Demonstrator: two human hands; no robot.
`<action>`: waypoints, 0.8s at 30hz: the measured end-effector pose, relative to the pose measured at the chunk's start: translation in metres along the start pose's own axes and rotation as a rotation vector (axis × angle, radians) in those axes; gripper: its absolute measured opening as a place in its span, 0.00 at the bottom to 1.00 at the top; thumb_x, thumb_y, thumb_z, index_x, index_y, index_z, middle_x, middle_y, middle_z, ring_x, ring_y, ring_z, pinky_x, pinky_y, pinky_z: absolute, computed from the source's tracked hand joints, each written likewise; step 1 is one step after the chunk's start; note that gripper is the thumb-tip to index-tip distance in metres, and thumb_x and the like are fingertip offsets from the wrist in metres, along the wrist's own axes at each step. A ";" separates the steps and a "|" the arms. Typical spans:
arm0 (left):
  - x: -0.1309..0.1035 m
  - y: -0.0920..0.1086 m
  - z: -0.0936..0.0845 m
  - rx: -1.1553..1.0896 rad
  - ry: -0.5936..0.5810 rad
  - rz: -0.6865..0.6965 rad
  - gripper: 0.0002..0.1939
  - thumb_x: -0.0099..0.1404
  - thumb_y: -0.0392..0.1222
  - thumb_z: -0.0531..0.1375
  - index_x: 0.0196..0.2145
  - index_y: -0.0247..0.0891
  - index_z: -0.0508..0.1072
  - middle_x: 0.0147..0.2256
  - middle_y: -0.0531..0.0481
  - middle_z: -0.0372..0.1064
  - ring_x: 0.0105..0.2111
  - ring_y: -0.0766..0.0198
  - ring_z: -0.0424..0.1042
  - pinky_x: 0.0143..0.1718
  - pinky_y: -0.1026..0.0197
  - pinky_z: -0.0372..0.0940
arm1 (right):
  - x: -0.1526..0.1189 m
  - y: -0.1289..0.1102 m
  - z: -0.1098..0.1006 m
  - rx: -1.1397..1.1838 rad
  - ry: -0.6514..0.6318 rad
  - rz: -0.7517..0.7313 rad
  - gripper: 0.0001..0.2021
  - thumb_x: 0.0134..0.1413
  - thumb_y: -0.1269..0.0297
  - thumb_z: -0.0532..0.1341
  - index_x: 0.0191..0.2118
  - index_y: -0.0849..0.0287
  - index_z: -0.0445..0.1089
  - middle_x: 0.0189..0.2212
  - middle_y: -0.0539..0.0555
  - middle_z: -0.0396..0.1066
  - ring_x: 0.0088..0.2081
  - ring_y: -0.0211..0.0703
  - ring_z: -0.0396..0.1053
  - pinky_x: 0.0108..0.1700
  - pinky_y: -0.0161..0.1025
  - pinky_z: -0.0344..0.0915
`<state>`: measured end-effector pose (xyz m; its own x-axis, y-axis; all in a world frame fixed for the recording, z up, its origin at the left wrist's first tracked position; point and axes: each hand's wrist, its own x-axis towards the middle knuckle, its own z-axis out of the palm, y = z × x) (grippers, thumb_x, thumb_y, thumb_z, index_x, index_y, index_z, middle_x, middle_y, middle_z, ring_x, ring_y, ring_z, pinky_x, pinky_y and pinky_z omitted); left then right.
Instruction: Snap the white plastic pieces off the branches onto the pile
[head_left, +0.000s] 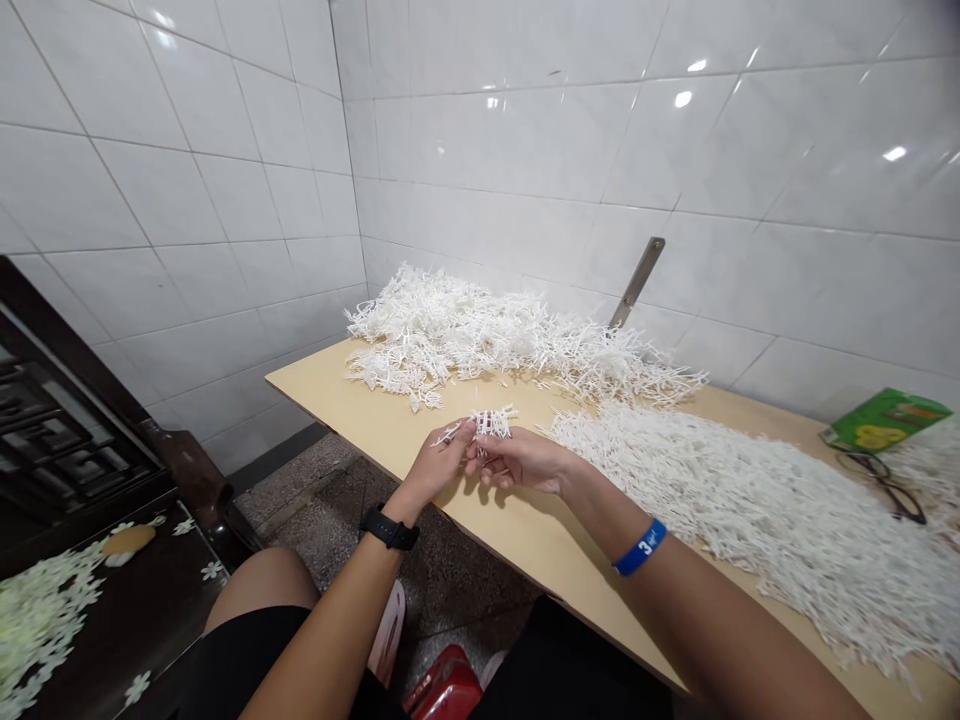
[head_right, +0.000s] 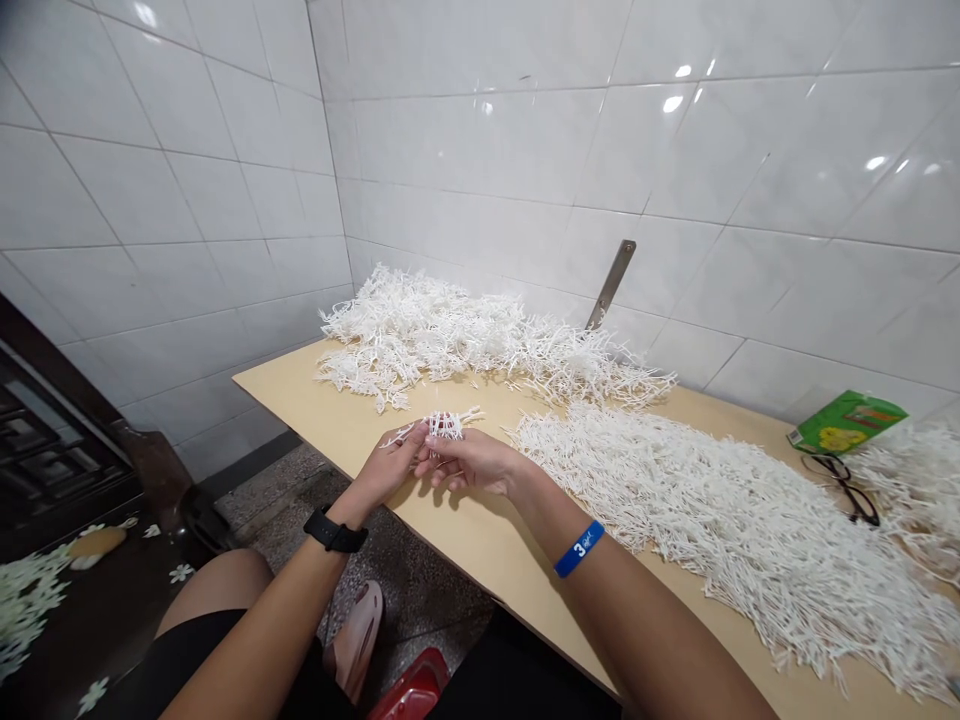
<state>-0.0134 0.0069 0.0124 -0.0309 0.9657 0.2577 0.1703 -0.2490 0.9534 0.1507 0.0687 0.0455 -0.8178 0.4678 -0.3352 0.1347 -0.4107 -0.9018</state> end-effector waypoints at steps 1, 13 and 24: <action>0.000 -0.001 0.000 0.006 -0.007 0.007 0.23 0.69 0.58 0.52 0.25 0.38 0.66 0.20 0.55 0.64 0.23 0.66 0.65 0.30 0.63 0.60 | -0.001 -0.001 -0.003 -0.009 -0.031 0.018 0.11 0.62 0.61 0.63 0.37 0.66 0.73 0.34 0.58 0.76 0.27 0.34 0.72 0.21 0.26 0.64; 0.004 -0.001 -0.003 -0.162 -0.179 -0.038 0.21 0.65 0.58 0.58 0.29 0.36 0.73 0.29 0.48 0.74 0.33 0.60 0.73 0.42 0.59 0.66 | -0.002 0.006 0.006 -0.271 -0.019 -0.060 0.18 0.55 0.51 0.62 0.25 0.59 0.60 0.17 0.46 0.60 0.17 0.30 0.52 0.19 0.30 0.47; 0.004 -0.010 0.006 -0.188 0.180 -0.146 0.16 0.60 0.51 0.61 0.22 0.37 0.68 0.21 0.53 0.66 0.22 0.65 0.64 0.25 0.63 0.60 | 0.014 0.022 0.026 -0.622 0.172 -0.200 0.19 0.61 0.56 0.54 0.21 0.57 0.55 0.16 0.45 0.53 0.21 0.34 0.49 0.26 0.35 0.48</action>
<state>-0.0091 0.0136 0.0026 -0.2188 0.9679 0.1238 -0.0336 -0.1342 0.9904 0.1276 0.0457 0.0281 -0.7668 0.6269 -0.1375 0.3288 0.1998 -0.9230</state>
